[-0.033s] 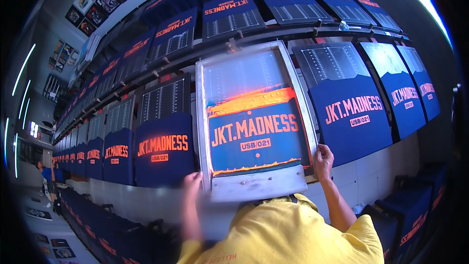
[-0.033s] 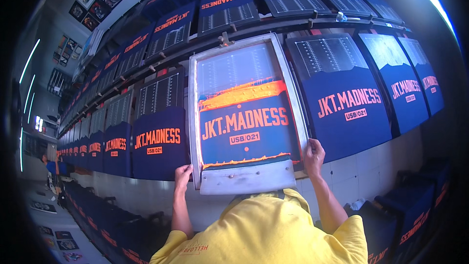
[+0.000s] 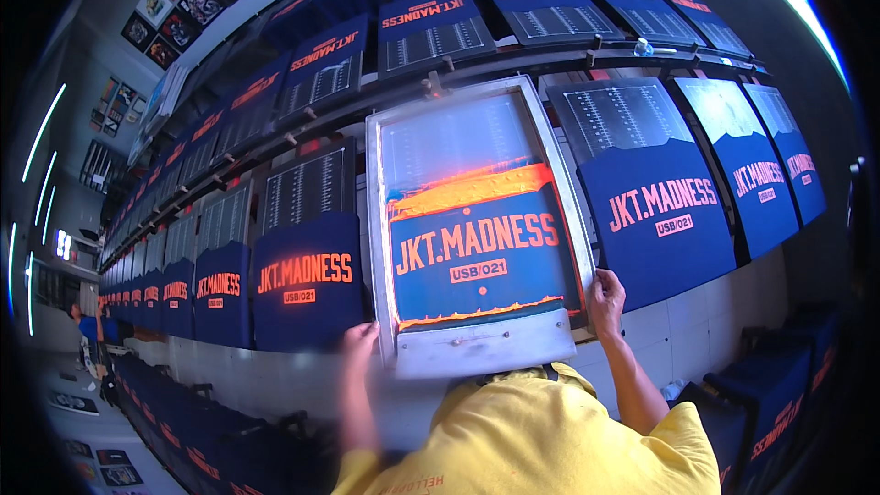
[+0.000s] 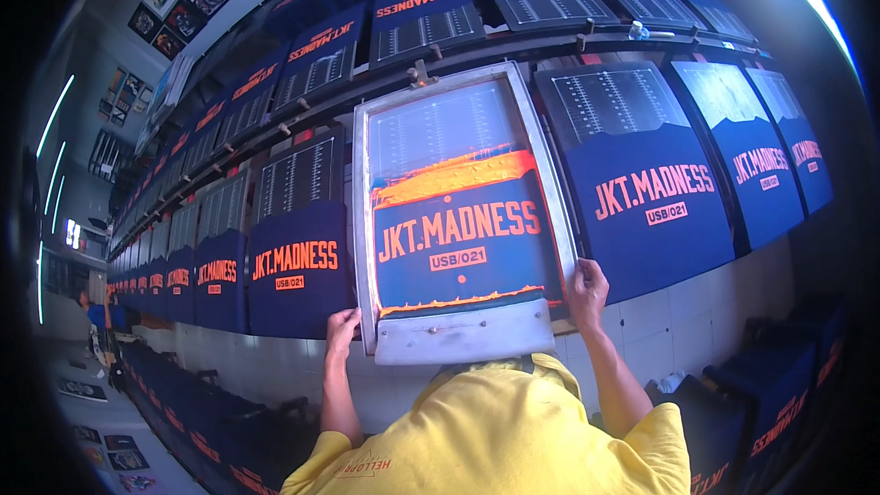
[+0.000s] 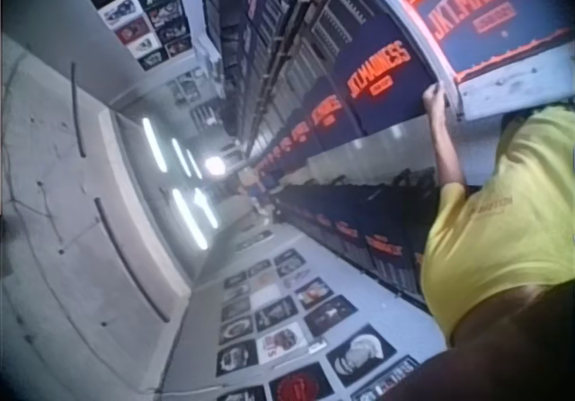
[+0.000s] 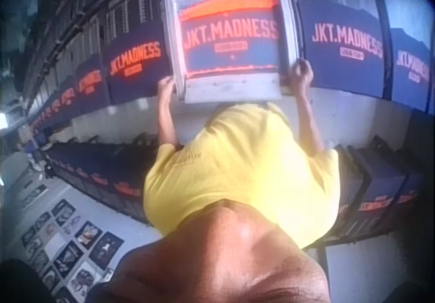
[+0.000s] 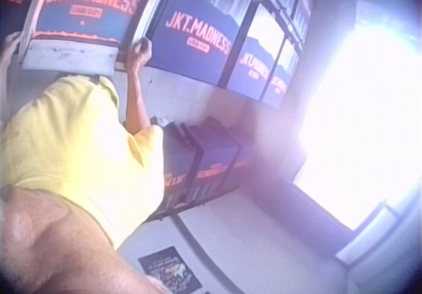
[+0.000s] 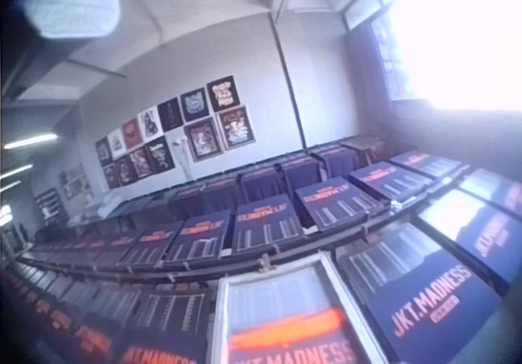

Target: The person screen prints a design onto navy blue t-shirts using a squeegee and orange ink on a large multi-station printing press.

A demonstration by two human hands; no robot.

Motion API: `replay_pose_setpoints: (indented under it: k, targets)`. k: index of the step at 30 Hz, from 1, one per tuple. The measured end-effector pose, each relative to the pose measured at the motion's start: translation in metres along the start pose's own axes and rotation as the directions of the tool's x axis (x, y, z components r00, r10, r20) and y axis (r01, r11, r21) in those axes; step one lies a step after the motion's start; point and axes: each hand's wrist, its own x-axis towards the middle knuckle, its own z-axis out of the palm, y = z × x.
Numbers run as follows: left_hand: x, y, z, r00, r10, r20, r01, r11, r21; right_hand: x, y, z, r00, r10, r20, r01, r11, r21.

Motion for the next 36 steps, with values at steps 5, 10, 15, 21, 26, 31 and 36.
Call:
replay_pose_setpoints:
  k: [5,10,15,21,26,31,36]
  targets:
    - [0.007,0.005,-0.009,0.986,-0.075,0.148,0.084,0.995,-0.054,0.000,-0.010,0.000,1.000,0.009,0.006,-0.008,1.000,-0.020]
    - [0.008,0.004,-0.014,0.973,-0.077,0.216,0.102,0.989,-0.106,0.005,0.000,0.003,0.998,-0.046,-0.054,0.040,0.993,-0.109]
    - [0.007,0.003,-0.014,0.974,-0.057,0.218,0.094,0.982,-0.162,0.005,0.006,0.005,0.995,-0.063,-0.083,0.050,0.987,-0.155]
    - [0.001,-0.001,-0.007,0.997,-0.039,0.063,0.050,0.980,-0.190,0.007,0.000,0.008,0.997,-0.019,-0.071,-0.002,0.957,-0.290]
    - [-0.016,0.011,0.026,0.990,0.073,-0.117,-0.110,0.930,-0.350,0.014,0.015,-0.005,0.998,0.044,-0.038,-0.048,0.992,-0.118]
    - [-0.038,0.014,0.045,0.972,0.115,-0.203,-0.187,0.905,-0.383,0.023,0.000,-0.028,0.999,0.053,-0.001,-0.053,0.999,0.001]
    - [-0.073,0.042,0.102,0.964,0.127,-0.233,-0.199,0.926,-0.320,0.056,-0.015,-0.091,0.999,0.033,-0.007,-0.032,0.997,0.065]
